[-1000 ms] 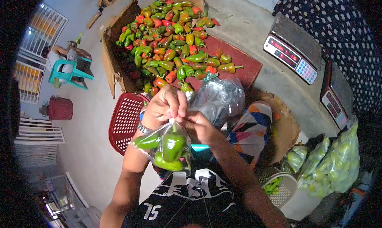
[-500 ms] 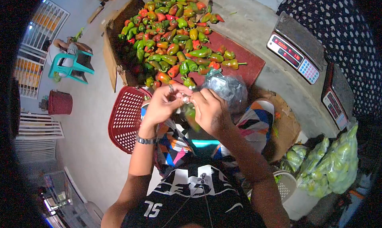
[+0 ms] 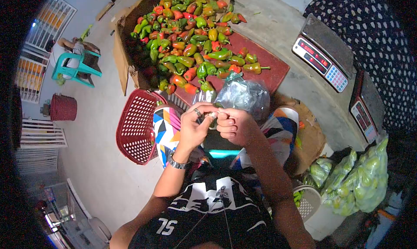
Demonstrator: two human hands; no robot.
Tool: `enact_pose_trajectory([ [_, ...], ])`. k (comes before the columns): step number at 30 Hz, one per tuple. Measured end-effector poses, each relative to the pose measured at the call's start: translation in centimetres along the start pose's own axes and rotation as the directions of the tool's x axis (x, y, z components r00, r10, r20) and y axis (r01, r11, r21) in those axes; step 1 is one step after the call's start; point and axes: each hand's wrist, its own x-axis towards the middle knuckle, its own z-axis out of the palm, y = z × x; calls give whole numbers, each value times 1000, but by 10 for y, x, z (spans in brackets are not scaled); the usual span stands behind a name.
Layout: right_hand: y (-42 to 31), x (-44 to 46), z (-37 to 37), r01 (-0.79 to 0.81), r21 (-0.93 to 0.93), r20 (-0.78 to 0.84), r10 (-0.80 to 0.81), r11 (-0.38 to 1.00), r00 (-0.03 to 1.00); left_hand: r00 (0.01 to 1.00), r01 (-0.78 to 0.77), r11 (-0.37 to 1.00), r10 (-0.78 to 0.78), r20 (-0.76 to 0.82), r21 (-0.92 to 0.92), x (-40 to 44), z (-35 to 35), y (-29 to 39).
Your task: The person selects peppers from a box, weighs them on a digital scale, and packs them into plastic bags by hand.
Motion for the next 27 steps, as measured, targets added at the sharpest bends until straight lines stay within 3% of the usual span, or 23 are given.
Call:
enact_pose_trajectory([
  [3, 10, -5, 5, 60, -174, -46, -69, 983, 997, 999, -13, 1000, 13, 53, 7, 3, -6, -1],
  [5, 12, -9, 8, 150, -473, -127, -236, 868, 964, 993, 30, 999, -32, 113, 19, 6, -11, -1],
  [6, 13, -11, 11, 198, -680, -156, -404, 706, 901, 992, 63, 998, -59, 114, -28, 6, -11, -2],
  [7, 16, -13, 17, 297, -867, -37, -646, 401, 763, 989, 97, 992, -88, 117, -75, 6, -11, -6],
  [8, 19, -16, 23, 228, -972, 85, -828, 52, 554, 985, 134, 983, -119, 124, -123, 4, -11, -8],
  [9, 20, -18, 27, 91, -952, 305, -887, -291, 347, 977, 167, 977, -146, 155, -136, 4, -11, -6],
  [11, 15, -25, 26, 159, -902, 425, -764, -401, 485, 956, 238, 958, -202, 213, -161, 2, -14, -1],
  [13, 11, -28, 32, 196, -813, 545, -598, -548, 588, 958, 200, 969, -163, 235, -144, -2, -13, -6],
  [14, 13, -21, 29, 219, -743, 626, -539, -633, 564, 958, 203, 968, -164, 236, -149, -3, -13, -7],
  [17, 16, -16, 5, 178, -698, 622, -464, -694, 631, 952, 226, 963, -186, 243, -148, -5, -17, -11],
  [20, 12, 1, -10, 239, -681, 679, -474, -692, 561, 946, 267, 957, -238, 222, -113, -9, -21, -10],
  [23, 31, 9, 4, 188, -885, 463, -778, -425, 425, 975, 197, 980, -195, 105, -6, -11, -15, -9],
  [26, 42, 13, 7, 268, -961, 94, -831, 68, 548, 994, 107, 990, -105, -28, 92, -24, -4, -10],
  [27, 40, 10, 5, 295, -892, -43, -716, 342, 697, 995, 93, 991, -88, -53, 95, -29, -2, -9],
])
